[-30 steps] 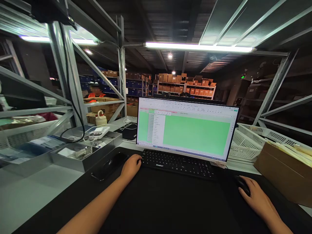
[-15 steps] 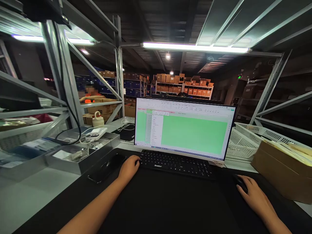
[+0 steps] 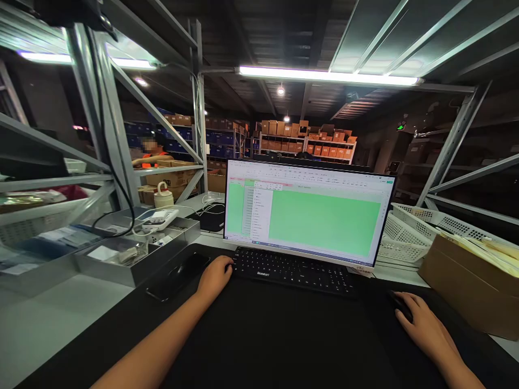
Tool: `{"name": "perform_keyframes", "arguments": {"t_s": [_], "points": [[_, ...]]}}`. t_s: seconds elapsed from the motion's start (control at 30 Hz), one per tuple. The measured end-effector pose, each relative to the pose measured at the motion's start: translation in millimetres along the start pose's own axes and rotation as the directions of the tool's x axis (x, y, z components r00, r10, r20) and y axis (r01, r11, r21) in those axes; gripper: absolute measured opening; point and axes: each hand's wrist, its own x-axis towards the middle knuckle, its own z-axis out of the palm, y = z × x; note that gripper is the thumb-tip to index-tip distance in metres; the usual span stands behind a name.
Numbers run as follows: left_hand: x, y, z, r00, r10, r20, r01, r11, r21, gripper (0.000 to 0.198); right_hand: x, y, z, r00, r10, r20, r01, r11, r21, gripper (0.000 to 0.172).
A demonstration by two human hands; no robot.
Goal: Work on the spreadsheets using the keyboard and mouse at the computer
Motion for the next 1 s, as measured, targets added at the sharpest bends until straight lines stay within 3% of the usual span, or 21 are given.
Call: {"name": "perform_keyframes", "arguments": {"t_s": [1.0], "points": [[-0.1,1.7,-1.3,1.0,-0.009,0.004,0.009,1.0,0.003,0.03,-0.7,2.1,-0.8,1.0,0.017,0.022,-0.018,1.0,0.007,0.053]]}}
